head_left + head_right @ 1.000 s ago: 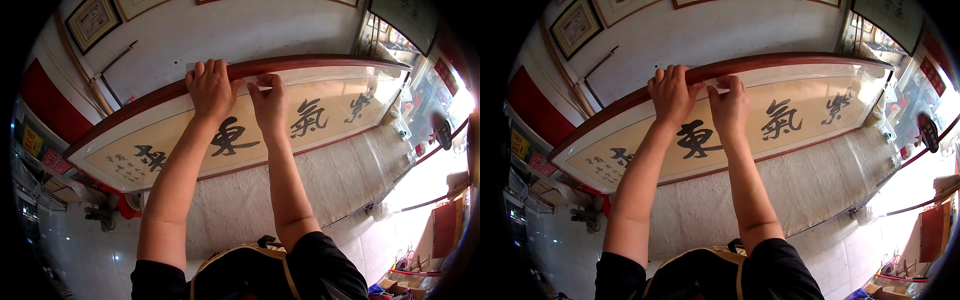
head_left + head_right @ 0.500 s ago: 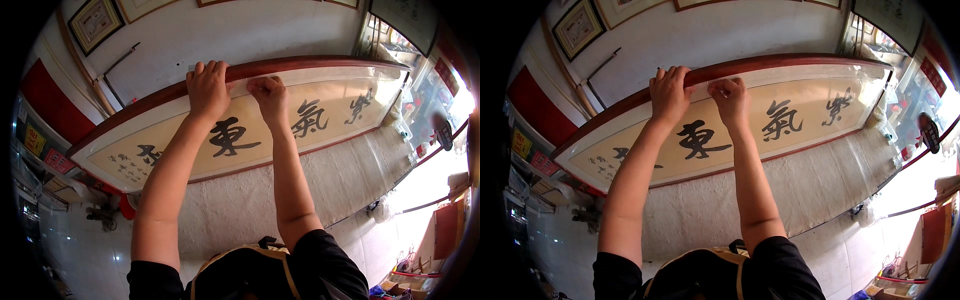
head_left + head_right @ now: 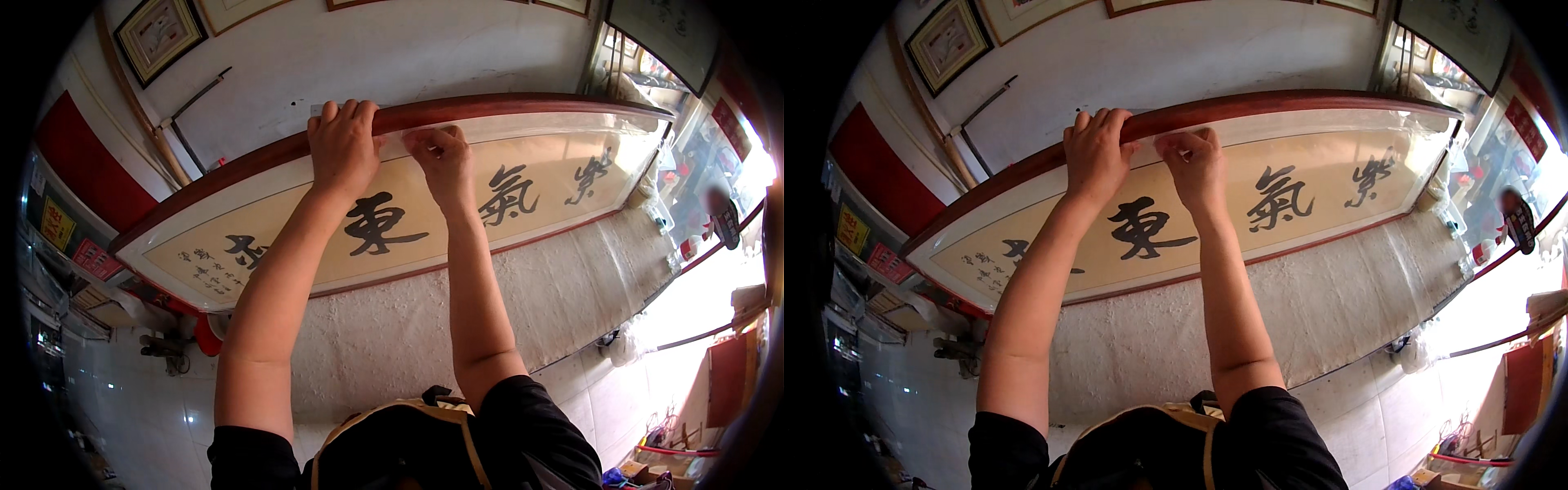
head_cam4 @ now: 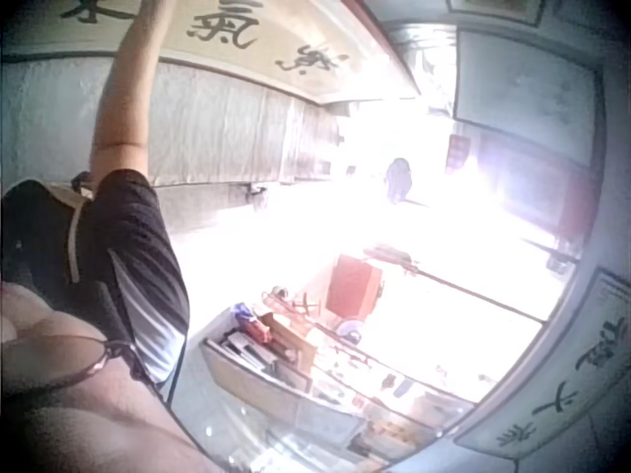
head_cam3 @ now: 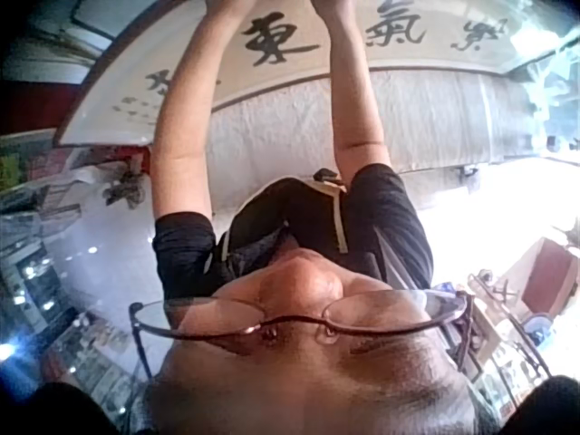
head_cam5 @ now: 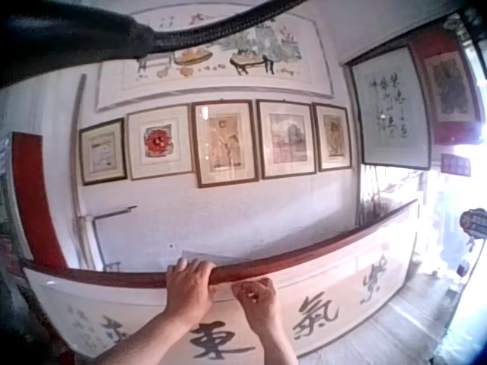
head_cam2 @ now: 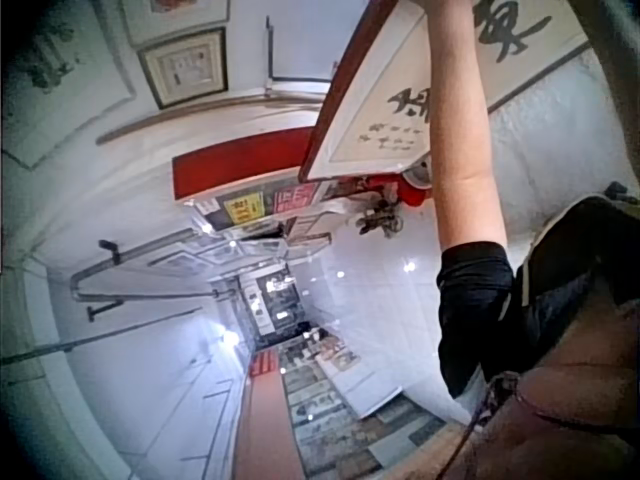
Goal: The person picks up a framed calligraphy artwork and wraps it with a clear plastic sheet. They smooth the plastic along the edges and corners, then lift the wrapped frame and place it on a stack of other artworks.
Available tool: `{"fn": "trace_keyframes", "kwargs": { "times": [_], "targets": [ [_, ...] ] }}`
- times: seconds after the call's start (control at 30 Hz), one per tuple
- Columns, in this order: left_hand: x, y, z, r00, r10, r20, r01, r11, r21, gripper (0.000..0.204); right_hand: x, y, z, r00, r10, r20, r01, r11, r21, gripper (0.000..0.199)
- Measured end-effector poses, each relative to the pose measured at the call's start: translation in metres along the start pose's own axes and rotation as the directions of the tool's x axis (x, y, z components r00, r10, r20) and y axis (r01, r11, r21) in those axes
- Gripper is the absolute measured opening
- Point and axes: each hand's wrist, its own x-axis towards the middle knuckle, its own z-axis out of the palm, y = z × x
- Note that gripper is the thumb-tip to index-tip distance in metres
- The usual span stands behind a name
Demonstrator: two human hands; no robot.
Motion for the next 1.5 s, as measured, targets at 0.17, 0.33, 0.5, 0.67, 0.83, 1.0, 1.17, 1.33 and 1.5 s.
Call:
{"fn": "trace_keyframes", "kwargs": {
  "times": [0.17, 0.33, 0.5, 0.67, 0.83, 1.0, 1.17, 1.33, 1.5],
  "targets": [
    [0.0, -0.002, 0.0, 1.0, 0.001, 0.017, -0.001, 1.0, -0.003, 0.033, -0.003, -0.005, -0.004, 1.0, 0.004, 0.001, -0.005, 0.999, 0.044, 0.013],
    [-0.003, -0.005, 0.004, 0.999, 0.027, -0.027, -0.027, 1.0, -0.008, 0.035, -0.015, -0.017, 0.014, 0.987, 0.101, -0.127, -0.092, 0.993, 0.07, 0.012],
    [-0.001, -0.004, -0.001, 0.998, 0.001, 0.065, 0.001, 1.0, -0.028, 0.037, -0.008, -0.004, 0.018, 0.995, -0.047, -0.085, 0.051, 0.998, 0.048, 0.011],
    [0.0, -0.036, -0.002, 0.99, 0.136, 0.027, -0.13, 0.978, -0.165, 0.04, -0.004, 0.007, 0.007, 0.99, -0.138, 0.027, 0.135, 0.987, 0.09, 0.009],
    [0.0, -0.046, -0.03, 0.976, 0.177, 0.128, -0.172, 0.984, -0.042, 0.042, -0.01, -0.012, 0.004, 0.971, -0.24, 0.001, 0.239, 0.969, -0.055, 0.011],
    [-0.005, -0.039, -0.023, 0.989, 0.067, 0.131, -0.066, 0.998, -0.016, 0.041, -0.023, -0.038, 0.02, 0.994, 0.105, -0.004, -0.103, 0.981, 0.162, 0.023],
    [-0.006, -0.037, -0.02, 0.994, 0.055, 0.091, -0.052, 0.998, -0.032, 0.039, -0.015, -0.029, 0.029, 0.982, 0.183, -0.043, -0.175, 0.974, 0.14, 0.017],
    [-0.006, -0.036, -0.02, 0.996, 0.066, 0.06, -0.063, 0.996, -0.059, 0.041, -0.009, -0.009, 0.031, 0.998, 0.05, -0.041, -0.044, 0.99, 0.136, 0.012],
    [-0.006, -0.039, -0.019, 0.995, 0.069, 0.069, -0.065, 0.996, -0.061, 0.041, -0.005, -0.008, 0.022, 0.999, -0.007, 0.038, 0.001, 0.986, 0.166, 0.011]
  ]
}}
